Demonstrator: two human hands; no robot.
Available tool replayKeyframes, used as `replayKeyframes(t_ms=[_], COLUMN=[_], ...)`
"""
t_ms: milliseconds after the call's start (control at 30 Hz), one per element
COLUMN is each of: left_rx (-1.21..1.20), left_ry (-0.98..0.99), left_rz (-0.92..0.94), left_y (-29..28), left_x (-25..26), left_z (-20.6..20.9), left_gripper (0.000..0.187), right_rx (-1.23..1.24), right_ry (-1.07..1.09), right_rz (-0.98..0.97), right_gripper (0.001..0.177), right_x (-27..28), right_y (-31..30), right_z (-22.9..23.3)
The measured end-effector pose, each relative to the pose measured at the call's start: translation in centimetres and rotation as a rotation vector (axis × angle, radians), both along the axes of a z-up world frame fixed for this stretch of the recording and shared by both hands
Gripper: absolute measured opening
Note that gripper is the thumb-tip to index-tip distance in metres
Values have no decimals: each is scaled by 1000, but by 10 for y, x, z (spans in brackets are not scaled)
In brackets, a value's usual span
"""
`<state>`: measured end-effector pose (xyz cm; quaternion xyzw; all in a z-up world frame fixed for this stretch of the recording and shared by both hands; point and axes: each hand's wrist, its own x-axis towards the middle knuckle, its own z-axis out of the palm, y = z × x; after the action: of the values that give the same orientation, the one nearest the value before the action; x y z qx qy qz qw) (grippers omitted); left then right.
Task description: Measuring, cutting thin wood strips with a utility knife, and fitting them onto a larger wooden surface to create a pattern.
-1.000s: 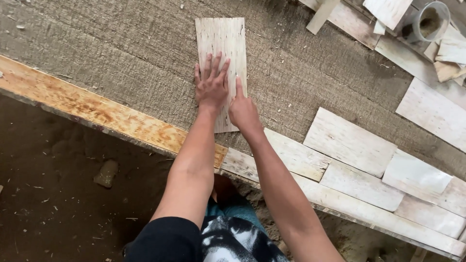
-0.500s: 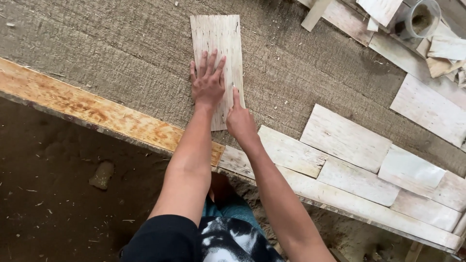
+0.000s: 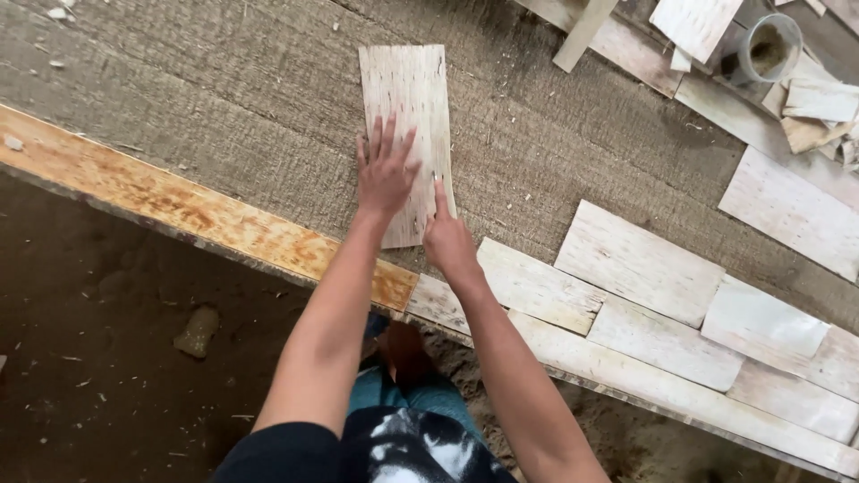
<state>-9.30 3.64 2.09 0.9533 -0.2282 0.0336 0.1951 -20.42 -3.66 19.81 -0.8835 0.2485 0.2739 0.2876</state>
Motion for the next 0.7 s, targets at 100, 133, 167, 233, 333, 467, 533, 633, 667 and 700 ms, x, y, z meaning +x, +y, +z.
replayKeyframes(t_ms=[100, 133, 167, 233, 333, 467, 533, 633, 667, 700], left_rx=[10, 16, 46, 77, 128, 113, 112, 117, 99, 82], left_ry=[50, 43, 149, 254, 337, 298, 299, 230, 255, 283], left_rz=[-144, -147, -184, -222, -193, -176, -160, -141, -122, -102], left_y=[28, 37, 43, 51, 50, 47, 43, 35, 31, 29], left_x=[-33, -40, -49, -60, -61, -60, -55, -43, -39, -37], left_z=[30, 34, 38, 47, 61, 56, 51, 48, 49, 49], left_gripper=[80, 80, 99, 119, 130, 121, 118, 109, 106, 103], right_rx=[15, 20, 44, 68, 65, 77, 76, 25, 8, -8], right_ry=[9, 1, -12, -26, -43, -37, -39, -61, -47, -30], right_rz=[4, 2, -15, -34, -51, -80, -98, -40, -31, -19], right_gripper=[64, 64, 64, 63, 64, 62, 60, 60, 60, 60], right_x=[-4, -3, -4, -6, -2, 6, 14, 30, 36, 42], right_y=[-3, -2, -2, -1, -1, -1, -12, -28, -26, -24], right_z=[2, 5, 8, 10, 16, 28, 12, -14, -2, 10])
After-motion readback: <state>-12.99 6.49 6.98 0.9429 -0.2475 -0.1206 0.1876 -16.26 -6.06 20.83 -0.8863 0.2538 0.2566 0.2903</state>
